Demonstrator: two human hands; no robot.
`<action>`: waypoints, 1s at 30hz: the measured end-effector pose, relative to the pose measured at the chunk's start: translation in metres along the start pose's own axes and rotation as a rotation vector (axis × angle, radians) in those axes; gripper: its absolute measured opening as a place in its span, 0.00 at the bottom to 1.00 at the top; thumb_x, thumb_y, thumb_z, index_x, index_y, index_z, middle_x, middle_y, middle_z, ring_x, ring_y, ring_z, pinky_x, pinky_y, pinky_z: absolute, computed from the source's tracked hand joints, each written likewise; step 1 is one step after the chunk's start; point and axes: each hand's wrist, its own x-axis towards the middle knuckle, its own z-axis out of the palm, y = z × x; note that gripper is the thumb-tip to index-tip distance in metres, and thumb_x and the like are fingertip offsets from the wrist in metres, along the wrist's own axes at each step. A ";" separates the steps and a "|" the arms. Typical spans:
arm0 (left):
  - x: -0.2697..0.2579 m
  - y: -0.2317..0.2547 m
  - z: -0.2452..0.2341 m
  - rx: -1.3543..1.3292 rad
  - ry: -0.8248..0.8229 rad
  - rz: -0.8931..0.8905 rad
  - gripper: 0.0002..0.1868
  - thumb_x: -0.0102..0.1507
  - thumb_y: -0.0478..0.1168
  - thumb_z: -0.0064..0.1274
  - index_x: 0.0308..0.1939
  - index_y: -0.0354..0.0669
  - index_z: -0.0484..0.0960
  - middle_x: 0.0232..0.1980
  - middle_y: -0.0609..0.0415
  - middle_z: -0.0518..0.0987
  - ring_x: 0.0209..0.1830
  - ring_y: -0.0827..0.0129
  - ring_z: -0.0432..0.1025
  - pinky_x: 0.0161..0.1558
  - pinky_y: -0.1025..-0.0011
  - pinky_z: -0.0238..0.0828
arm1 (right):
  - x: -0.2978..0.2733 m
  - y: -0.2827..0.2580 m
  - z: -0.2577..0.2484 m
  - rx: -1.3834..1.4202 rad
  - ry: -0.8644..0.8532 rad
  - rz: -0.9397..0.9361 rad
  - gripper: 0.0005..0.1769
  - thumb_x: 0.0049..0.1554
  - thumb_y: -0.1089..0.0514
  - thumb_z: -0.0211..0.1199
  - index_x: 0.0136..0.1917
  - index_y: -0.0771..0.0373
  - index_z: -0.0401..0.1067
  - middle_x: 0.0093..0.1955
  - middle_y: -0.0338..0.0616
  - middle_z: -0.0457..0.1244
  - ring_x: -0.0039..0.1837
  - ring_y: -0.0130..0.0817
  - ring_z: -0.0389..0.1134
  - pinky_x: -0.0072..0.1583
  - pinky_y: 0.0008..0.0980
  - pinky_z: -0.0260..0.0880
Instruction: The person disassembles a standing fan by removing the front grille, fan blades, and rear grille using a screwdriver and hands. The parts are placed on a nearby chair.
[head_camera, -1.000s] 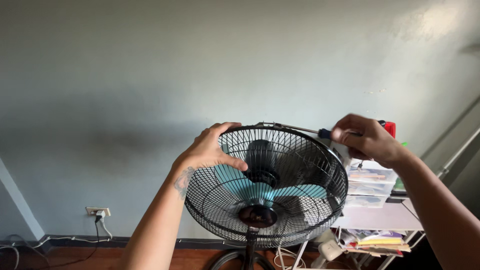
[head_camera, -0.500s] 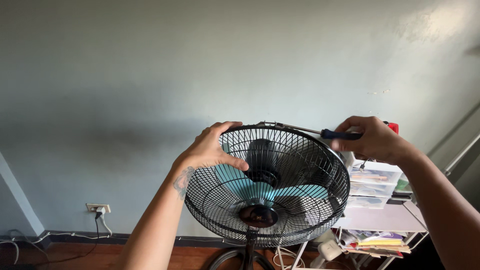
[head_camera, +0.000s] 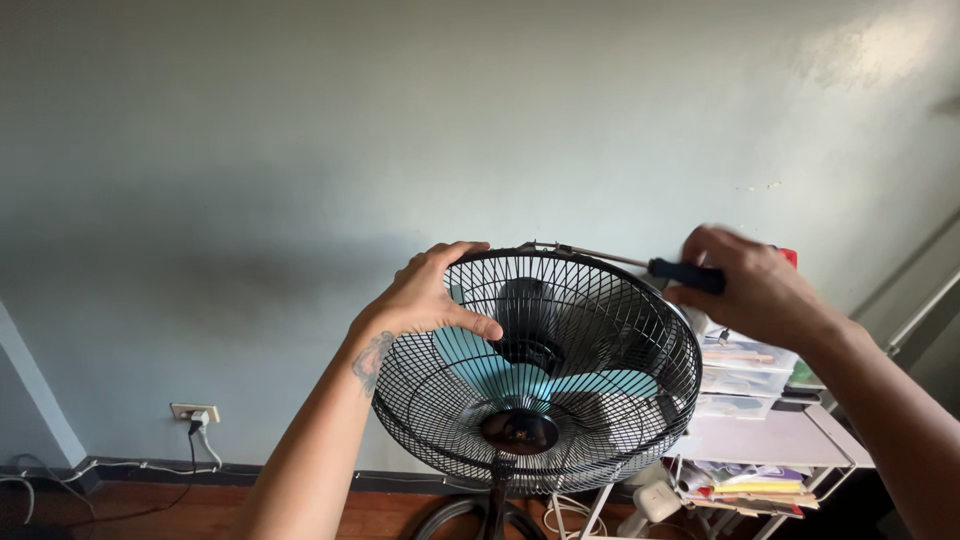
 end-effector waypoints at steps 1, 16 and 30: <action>-0.001 0.000 0.000 0.007 -0.002 -0.004 0.73 0.22 0.73 0.70 0.71 0.54 0.71 0.73 0.41 0.69 0.77 0.43 0.57 0.70 0.37 0.54 | 0.002 -0.001 0.001 -0.018 -0.066 -0.005 0.25 0.51 0.37 0.68 0.49 0.59 0.75 0.43 0.39 0.68 0.44 0.31 0.70 0.45 0.37 0.72; -0.006 0.001 0.002 0.047 -0.011 -0.055 0.77 0.24 0.74 0.69 0.77 0.62 0.61 0.78 0.40 0.62 0.79 0.38 0.49 0.70 0.31 0.47 | -0.001 -0.020 -0.002 -0.097 -0.043 0.050 0.21 0.54 0.41 0.69 0.51 0.58 0.77 0.50 0.40 0.66 0.41 0.34 0.71 0.45 0.36 0.76; -0.039 0.019 0.012 0.068 0.204 0.256 0.47 0.43 0.60 0.74 0.65 0.58 0.77 0.73 0.48 0.65 0.74 0.45 0.58 0.70 0.41 0.55 | -0.006 -0.044 -0.015 -0.229 0.021 -0.033 0.20 0.57 0.39 0.65 0.49 0.57 0.77 0.49 0.36 0.69 0.36 0.31 0.72 0.40 0.35 0.77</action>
